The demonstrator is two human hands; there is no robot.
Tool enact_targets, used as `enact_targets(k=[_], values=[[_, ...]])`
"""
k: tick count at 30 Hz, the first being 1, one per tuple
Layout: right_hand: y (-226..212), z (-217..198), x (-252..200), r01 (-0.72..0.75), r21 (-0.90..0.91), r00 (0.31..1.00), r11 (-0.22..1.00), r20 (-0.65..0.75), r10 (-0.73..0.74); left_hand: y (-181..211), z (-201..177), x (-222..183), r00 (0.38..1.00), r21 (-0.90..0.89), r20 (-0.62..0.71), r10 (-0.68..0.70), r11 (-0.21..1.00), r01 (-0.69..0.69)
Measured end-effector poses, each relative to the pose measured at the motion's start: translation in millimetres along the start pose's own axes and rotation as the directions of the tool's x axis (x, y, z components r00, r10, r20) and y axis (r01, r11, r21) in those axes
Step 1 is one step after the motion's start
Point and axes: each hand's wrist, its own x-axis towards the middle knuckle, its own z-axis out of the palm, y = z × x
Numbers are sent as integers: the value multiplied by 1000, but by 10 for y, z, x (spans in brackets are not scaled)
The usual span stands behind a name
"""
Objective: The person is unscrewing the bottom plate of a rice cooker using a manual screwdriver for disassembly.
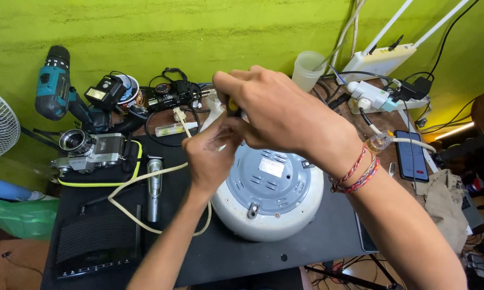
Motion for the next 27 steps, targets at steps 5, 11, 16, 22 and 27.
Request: enact_targets(k=[5,11,16,22,27], values=[[36,-5,-1,61,69,997,996,43,-64,-61,-11,-27,988,184,-152,38,983,-10],[68,43,-8,54,107,998,993,5,-55,31,-315,294,910,-215,401,-100,956,200],[-161,-96,-53,-220,-77,969,973,101,227,35,-216,249,946,-243,323,13,968,69],[22,27,91,29,92,997,995,64,-35,161,-107,46,992,229,-43,120,968,-107],[-54,-4,78,118,128,990,985,60,-127,55,-82,-92,985,210,-114,128,972,-102]])
